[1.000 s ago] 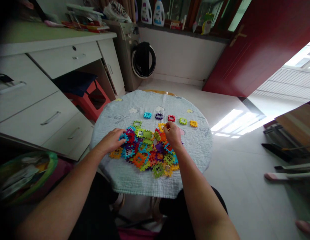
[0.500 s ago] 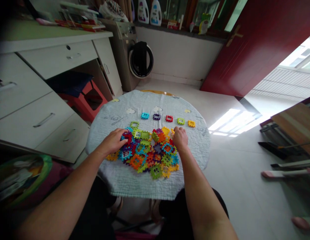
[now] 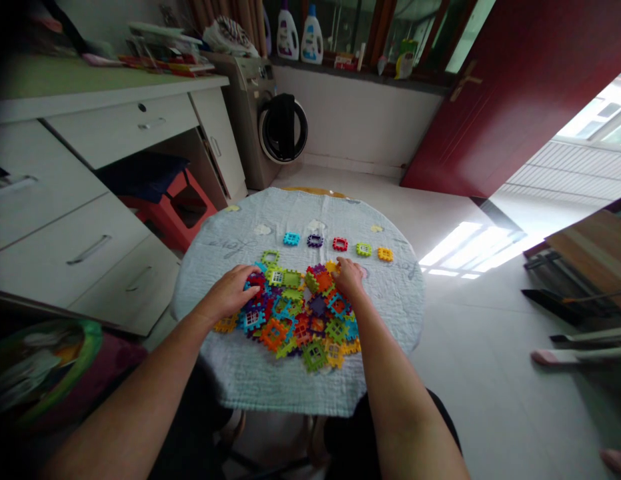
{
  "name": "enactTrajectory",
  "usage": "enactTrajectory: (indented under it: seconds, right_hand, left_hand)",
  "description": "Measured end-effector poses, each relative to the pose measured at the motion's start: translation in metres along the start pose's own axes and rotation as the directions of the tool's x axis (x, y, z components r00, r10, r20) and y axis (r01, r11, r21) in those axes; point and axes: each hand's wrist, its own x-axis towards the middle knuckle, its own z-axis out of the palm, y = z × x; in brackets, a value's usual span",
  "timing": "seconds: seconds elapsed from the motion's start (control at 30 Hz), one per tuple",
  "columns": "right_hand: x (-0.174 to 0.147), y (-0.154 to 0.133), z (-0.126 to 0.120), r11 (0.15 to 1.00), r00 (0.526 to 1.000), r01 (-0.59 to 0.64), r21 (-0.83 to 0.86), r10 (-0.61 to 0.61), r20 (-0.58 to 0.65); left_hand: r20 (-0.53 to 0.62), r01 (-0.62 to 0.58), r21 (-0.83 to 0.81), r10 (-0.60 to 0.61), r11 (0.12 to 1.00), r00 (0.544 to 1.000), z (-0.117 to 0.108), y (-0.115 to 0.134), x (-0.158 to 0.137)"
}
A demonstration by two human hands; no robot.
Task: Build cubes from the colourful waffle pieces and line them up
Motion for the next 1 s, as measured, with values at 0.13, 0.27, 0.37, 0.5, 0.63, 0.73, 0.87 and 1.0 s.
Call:
enactTrajectory:
  seconds: [0.13, 0.27, 0.37, 0.5, 0.63, 0.73, 0.87, 1.0]
  right_hand:
    - [0.001, -0.009, -0.003, 0.999, 0.999, -0.038, 0.009, 0.037, 0.027]
    - [-0.001, -0.013, -0.005, 0.994, 0.997, -0.041, 0.104, 0.048, -0.062]
    - [0.0, -0.011, -0.01, 0.952, 0.987, 0.007, 0.306, 0.043, -0.157]
    - [0.002, -0.003, -0.027, 0.925, 0.937, 0.069, 0.373, 0.068, -0.342]
    - [-0.01, 0.008, -0.036, 0.986, 0.933, 0.039, 0.162, 0.022, -0.36]
    - [-0.021, 0.014, -0.03, 0.997, 0.99, 0.061, 0.04, -0.055, -0.132]
    - [-0.027, 0.016, -0.025, 0.99, 0.991, 0.127, 0.058, -0.129, 0.043]
    - [-0.026, 0.017, -0.026, 0.994, 0.996, 0.061, 0.088, -0.067, 0.063]
  left_hand:
    - [0.008, 0.009, -0.004, -0.009, 1.0, 1.0, 0.0, 0.0, 0.001]
    - [0.005, -0.001, -0.005, 0.001, 1.0, 1.0, 0.001, 0.001, 0.001]
    - [0.002, 0.001, -0.008, -0.001, 1.0, 1.0, 0.0, 0.002, 0.0]
    - [0.006, -0.001, -0.013, 0.001, 1.0, 1.0, -0.002, 0.002, 0.0]
    - [0.021, 0.014, -0.013, -0.013, 1.0, 1.0, -0.002, 0.003, 0.001]
    - [0.025, 0.013, -0.005, -0.013, 1.0, 1.0, -0.001, 0.005, 0.001]
    - [0.028, 0.007, -0.008, -0.007, 1.0, 1.0, -0.002, 0.007, 0.0]
    - [0.029, 0.012, -0.017, -0.011, 1.0, 1.0, -0.002, 0.008, 0.0]
